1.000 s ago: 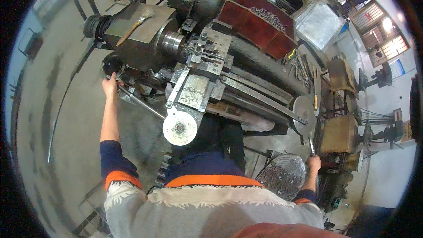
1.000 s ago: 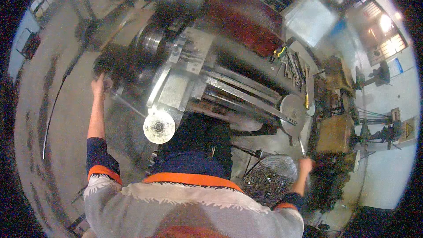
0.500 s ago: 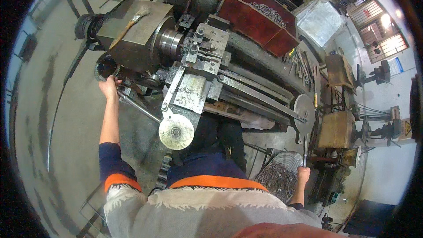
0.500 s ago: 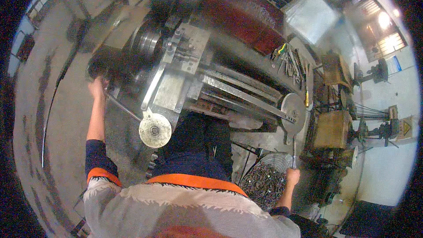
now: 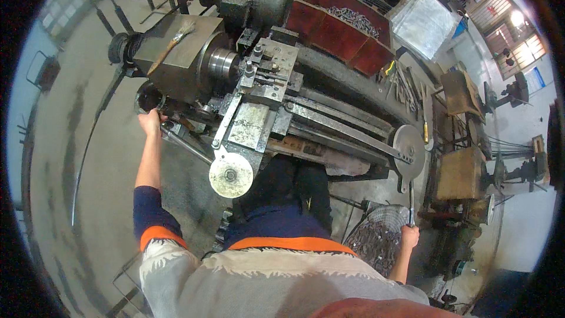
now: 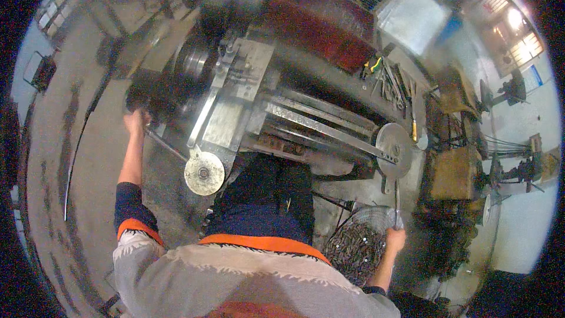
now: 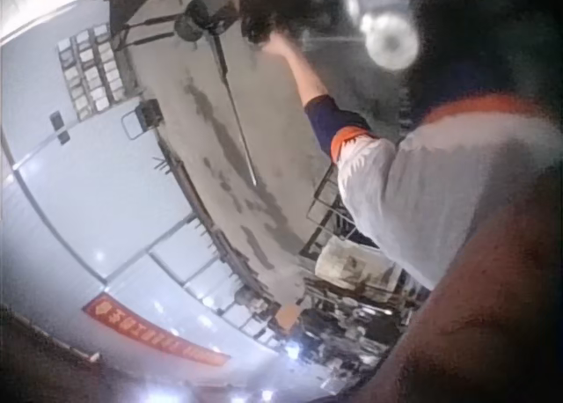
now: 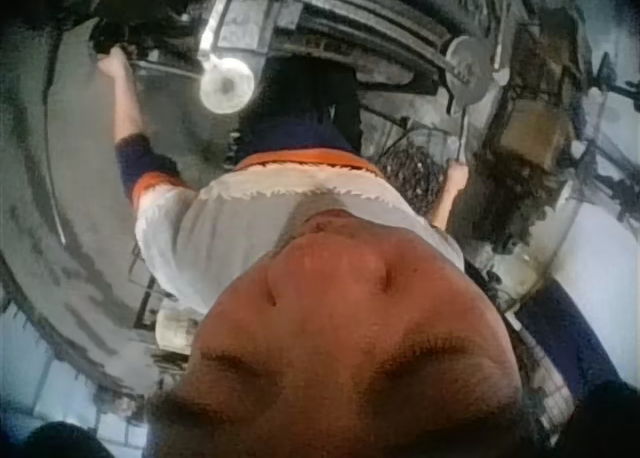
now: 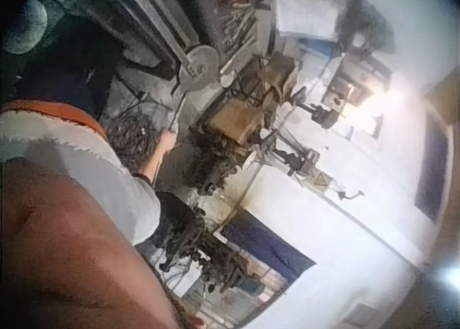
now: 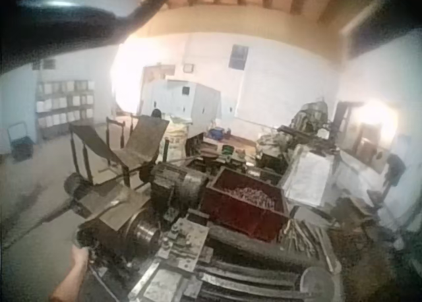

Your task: The person operates a metal lathe, repeatedly loading small cylindrical metal parts into the chuck, adjusting controls, and removing finished pieces. The person places the finished parts into a perforated metal basket. The process is repeated multiple times throughout the clip.

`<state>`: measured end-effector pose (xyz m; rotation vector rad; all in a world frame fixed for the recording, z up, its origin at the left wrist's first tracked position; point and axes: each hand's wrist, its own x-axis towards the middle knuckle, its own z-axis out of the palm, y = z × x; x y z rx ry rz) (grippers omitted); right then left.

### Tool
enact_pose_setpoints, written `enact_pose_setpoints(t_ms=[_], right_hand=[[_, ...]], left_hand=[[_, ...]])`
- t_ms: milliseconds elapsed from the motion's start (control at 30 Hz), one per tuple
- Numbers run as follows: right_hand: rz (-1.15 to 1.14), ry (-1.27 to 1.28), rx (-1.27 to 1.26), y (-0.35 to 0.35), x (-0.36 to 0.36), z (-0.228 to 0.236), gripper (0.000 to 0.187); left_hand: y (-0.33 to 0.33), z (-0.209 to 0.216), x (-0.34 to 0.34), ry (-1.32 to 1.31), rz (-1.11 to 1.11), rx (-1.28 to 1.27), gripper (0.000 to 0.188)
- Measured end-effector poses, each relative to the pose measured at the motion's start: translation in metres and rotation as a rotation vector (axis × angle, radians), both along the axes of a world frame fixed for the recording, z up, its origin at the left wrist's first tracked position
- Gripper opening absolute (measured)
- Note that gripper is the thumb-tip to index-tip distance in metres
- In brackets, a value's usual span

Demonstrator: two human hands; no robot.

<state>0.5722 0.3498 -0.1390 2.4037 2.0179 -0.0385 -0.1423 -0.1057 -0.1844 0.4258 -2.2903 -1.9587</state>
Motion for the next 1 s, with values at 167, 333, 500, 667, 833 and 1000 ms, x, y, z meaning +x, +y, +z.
enact_pose_setpoints(t_ms=[167,333,500,667,833,1000], right_hand=[[0.149,-0.141,0.172,0.053,0.027,-0.023,0.039],[0.2,-0.144,0.092,0.137,0.049,-0.012,0.043],[0.132,-0.068,-0.026,0.108,0.023,0.009,0.046],[0.074,-0.14,0.074,0.056,0.041,-0.023,0.038],[0.082,-0.049,0.093,0.011,0.006,-0.011,0.04],[0.186,-0.068,0.121,0.008,0.022,-0.025,0.036]], left_hand=[[-0.027,0.011,-0.013,-0.032,-0.057,-0.145,0.013],[-0.074,-0.015,-0.029,-0.071,-0.138,-0.237,0.018],[-0.128,0.014,0.088,0.0,0.122,-0.023,0.02],[-0.148,0.004,0.147,0.043,0.338,0.138,0.024],[-0.142,-0.009,0.134,0.074,0.427,0.131,0.022],[-0.133,-0.007,0.116,0.093,0.408,0.138,0.03]])
